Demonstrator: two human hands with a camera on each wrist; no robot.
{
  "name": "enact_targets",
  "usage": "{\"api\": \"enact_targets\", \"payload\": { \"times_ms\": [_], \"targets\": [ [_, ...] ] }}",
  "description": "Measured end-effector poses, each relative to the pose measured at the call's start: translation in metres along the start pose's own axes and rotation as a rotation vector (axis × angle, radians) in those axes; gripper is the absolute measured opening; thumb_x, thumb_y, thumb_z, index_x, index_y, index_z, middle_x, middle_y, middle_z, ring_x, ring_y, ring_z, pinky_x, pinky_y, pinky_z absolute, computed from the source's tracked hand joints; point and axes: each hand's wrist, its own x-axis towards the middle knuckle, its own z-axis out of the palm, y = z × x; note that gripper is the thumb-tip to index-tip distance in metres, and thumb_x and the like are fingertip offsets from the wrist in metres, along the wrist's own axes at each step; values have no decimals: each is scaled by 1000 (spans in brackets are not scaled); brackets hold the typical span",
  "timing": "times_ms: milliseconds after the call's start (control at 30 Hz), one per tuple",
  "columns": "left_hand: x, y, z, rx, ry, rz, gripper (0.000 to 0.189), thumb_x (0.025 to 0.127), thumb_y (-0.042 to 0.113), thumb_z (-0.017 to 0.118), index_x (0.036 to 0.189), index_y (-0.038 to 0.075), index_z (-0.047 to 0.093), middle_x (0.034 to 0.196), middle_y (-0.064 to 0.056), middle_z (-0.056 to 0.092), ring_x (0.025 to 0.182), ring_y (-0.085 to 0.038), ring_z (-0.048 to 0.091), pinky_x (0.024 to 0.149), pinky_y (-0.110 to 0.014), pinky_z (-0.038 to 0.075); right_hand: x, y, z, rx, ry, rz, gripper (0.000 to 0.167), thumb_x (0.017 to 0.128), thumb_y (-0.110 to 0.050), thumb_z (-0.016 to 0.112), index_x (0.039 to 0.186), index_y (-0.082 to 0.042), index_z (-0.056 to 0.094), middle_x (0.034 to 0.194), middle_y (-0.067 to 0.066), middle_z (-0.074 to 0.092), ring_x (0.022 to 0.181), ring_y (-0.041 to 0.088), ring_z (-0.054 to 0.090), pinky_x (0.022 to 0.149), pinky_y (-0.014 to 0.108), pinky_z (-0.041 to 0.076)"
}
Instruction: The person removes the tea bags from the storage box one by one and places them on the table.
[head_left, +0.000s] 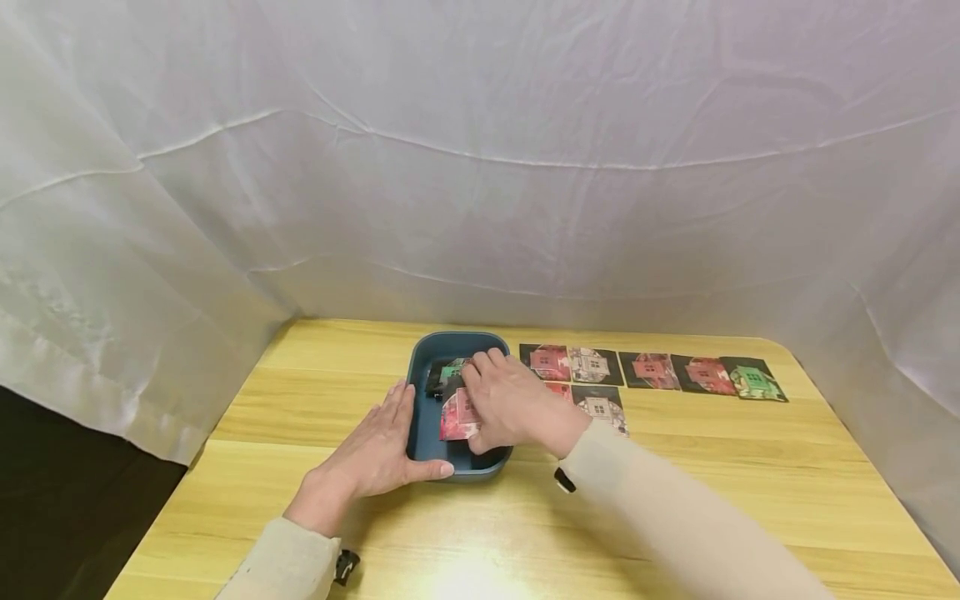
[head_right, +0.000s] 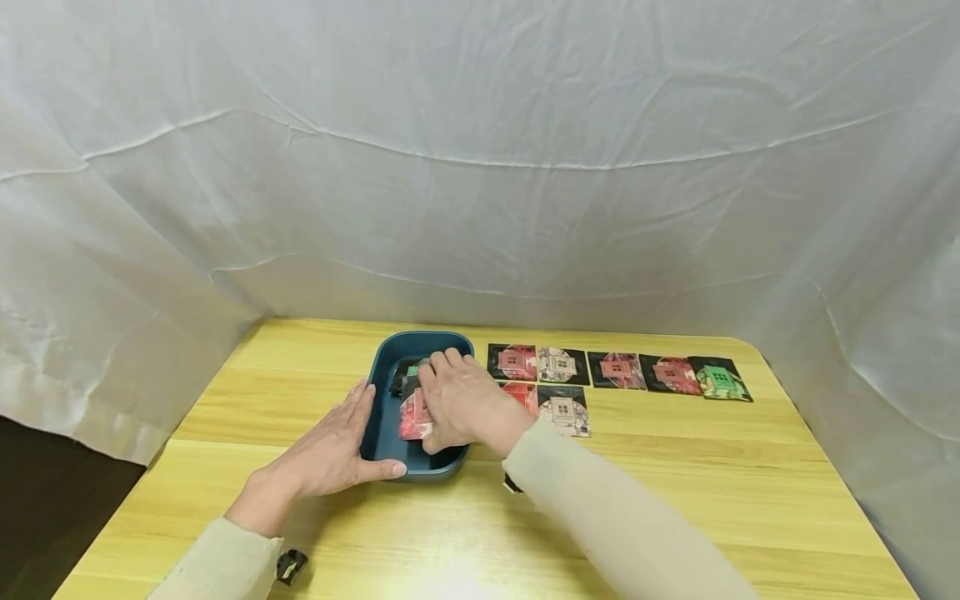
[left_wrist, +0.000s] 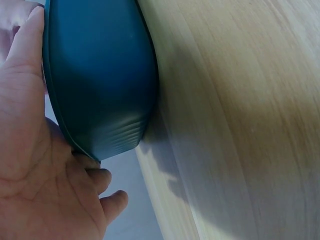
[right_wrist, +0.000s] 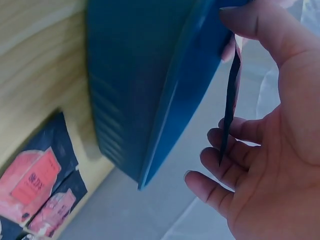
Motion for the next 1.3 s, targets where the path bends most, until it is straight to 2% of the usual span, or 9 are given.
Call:
{"api": "enact_targets", "payload": {
  "times_ms": [300,600,867,1100,1300],
  "targets": [
    [1,0,0,21,3,-10,137,80,80,73,168,-1,7,177,-20,3,165,-36,9,133,-56,18,-17,22,-1,64,7,50,91,72,-62,83,138,-5,55,130,10,57,116,27,51,107,44,49],
    [-2,0,-1,89,13,-10,137,80,84,69,167,-3,9,176,-23,7,164,-38,11,132,-57,18,-38,45,3,107,29,71,88,71,-60,82,133,-2,55,124,11,57,112,28,52,105,46,51],
    [-4,-3,-3,105,19,-9,138,79,85,68,167,-3,10,176,-23,7,164,-37,11,132,-57,19,-60,66,4,103,39,100,100,71,-56,81,146,2,50,142,19,56,129,37,53,115,53,47],
    [-5,-6,-3,94,23,-2,137,80,84,69,167,-4,10,176,-23,7,164,-38,11,132,-57,19,-85,92,5,112,12,127,85,70,-50,84,133,0,55,120,12,58,105,30,53,96,50,52],
    [-5,-9,-3,80,20,-3,137,81,84,68,167,-4,9,176,-23,6,164,-38,10,132,-57,19,-107,113,9,113,6,149,96,73,-55,88,140,4,54,128,19,60,114,36,57,99,56,54]
  ]
}}
